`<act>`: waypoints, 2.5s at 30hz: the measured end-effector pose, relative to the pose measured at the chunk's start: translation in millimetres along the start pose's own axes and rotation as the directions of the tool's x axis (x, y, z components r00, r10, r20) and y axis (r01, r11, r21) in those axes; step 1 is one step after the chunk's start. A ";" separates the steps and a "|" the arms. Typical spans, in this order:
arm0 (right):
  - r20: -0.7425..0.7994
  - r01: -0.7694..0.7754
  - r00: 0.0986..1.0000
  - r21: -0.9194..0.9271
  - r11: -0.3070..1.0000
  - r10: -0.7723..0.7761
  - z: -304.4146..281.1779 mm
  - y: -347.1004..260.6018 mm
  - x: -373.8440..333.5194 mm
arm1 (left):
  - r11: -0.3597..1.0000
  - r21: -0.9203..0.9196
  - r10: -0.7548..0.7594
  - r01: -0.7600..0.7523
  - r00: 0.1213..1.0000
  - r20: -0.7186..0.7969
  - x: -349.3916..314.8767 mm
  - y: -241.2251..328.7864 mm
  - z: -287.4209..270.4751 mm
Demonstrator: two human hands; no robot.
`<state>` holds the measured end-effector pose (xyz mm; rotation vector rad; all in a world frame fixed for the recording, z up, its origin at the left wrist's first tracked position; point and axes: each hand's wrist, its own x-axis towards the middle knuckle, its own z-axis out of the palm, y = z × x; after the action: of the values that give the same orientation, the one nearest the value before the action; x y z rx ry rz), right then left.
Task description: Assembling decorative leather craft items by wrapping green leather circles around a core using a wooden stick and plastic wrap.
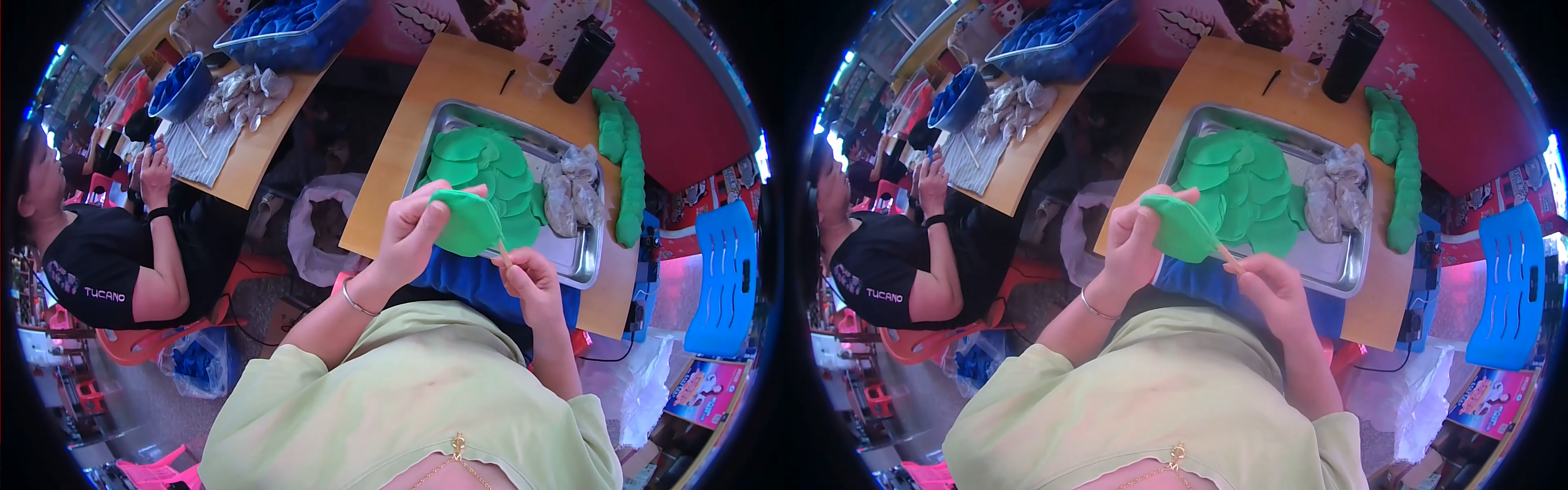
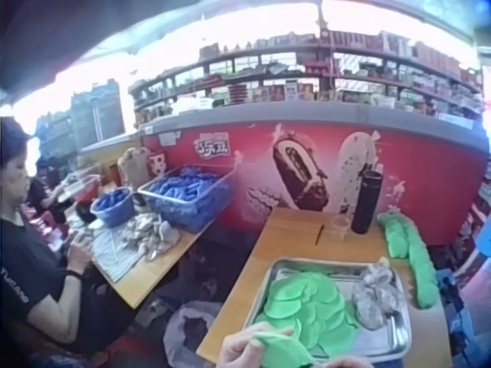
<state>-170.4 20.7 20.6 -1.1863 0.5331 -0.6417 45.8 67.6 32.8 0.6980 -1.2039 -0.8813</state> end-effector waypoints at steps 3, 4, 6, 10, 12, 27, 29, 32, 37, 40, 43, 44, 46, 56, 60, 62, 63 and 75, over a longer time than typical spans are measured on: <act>0.001 -0.042 0.999 0.066 0.997 0.042 -1.3 1.4 -1.1 | 0.981 -0.196 -0.019 -0.005 0.993 -0.118 -2.8 -2.8 6.3; -0.002 -0.041 0.999 0.066 0.997 0.041 -1.6 2.4 -1.3 | 0.956 -0.292 -0.072 0.031 0.989 -0.130 -4.7 -5.1 6.3; -0.010 -0.065 0.998 0.119 0.991 0.066 -1.3 4.2 -1.6 | 0.920 -0.386 -0.127 0.065 0.983 -0.136 -5.2 -6.0 8.6; -0.027 -0.119 0.992 0.176 0.977 0.126 1.0 4.9 -4.0 | 0.875 -0.479 -0.187 0.073 0.963 -0.193 -2.1 -9.4 13.0; 0.000 -0.157 0.987 0.217 0.963 0.161 -2.1 3.3 -4.4 | 0.837 -0.539 -0.230 0.092 0.953 -0.195 0.0 -11.1 13.7; -0.245 -0.188 0.877 -0.967 0.175 -0.413 -72.3 -15.5 -1.4 | 0.829 -0.403 -0.508 0.388 0.823 -0.254 13.0 -38.3 -3.1; -0.213 -0.161 0.864 -0.975 0.150 -0.456 -74.1 -18.0 5.9 | 0.872 -0.234 -0.481 0.430 0.843 -0.242 17.5 -41.8 -4.1; -0.286 -0.194 0.834 -0.952 0.236 -0.472 -81.0 -25.0 19.8 | 0.889 0.125 -0.409 0.441 0.886 -0.218 25.3 -48.9 -9.8; -0.318 -0.271 0.868 -0.947 0.173 -0.381 -108.1 -20.0 48.5 | 0.482 0.785 -0.494 0.389 0.861 -0.123 44.4 -51.2 -9.2; -0.343 -0.347 0.899 -0.937 0.037 -0.272 -110.0 -23.2 55.3 | 0.394 0.919 -0.122 0.024 0.992 0.026 37.8 -66.5 -12.4; -0.339 -0.370 0.887 -0.928 -0.043 -0.313 -108.9 -19.7 55.3 | 0.339 0.940 0.004 -0.037 0.999 0.038 35.9 -62.3 -9.4; -0.337 -0.367 0.889 -0.929 -0.043 -0.310 -113.3 -17.2 55.6 | 0.338 0.941 0.002 -0.033 0.999 0.035 36.0 -60.6 -7.0; -0.406 -0.397 0.901 -0.914 0.082 -0.155 -124.0 -14.4 57.7 | 0.507 0.860 0.018 -0.052 0.999 0.050 37.1 -57.2 -1.9; -0.121 0.122 0.944 -0.737 0.665 -0.308 -86.0 -70.1 54.4 | 0.913 0.404 -0.066 0.064 0.998 -0.010 60.7 -36.3 45.5; 0.081 0.162 0.985 -0.723 0.671 -0.150 -40.0 -92.5 53.5 | 0.913 0.292 -0.343 0.285 0.924 0.170 62.0 -26.8 42.5; 0.003 0.035 0.999 -0.621 0.783 -0.043 -36.8 -90.2 53.5 | 0.828 0.168 -0.560 0.534 0.785 0.264 57.1 -25.3 40.7; -0.043 0.102 0.988 -0.541 0.835 -0.148 -42.0 -78.6 56.7 | 0.865 -0.011 -0.488 0.502 0.845 0.218 50.9 -30.7 40.7; -0.343 0.037 0.938 -0.014 0.999 -0.040 -7.1 -19.8 51.5 | 0.741 -0.565 -0.521 0.363 0.842 -0.141 17.1 -28.4 45.4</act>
<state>-142.2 -25.1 35.1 -1.0983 0.8085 -0.8896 -2.0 38.5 27.7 0.6477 -0.4789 -1.3913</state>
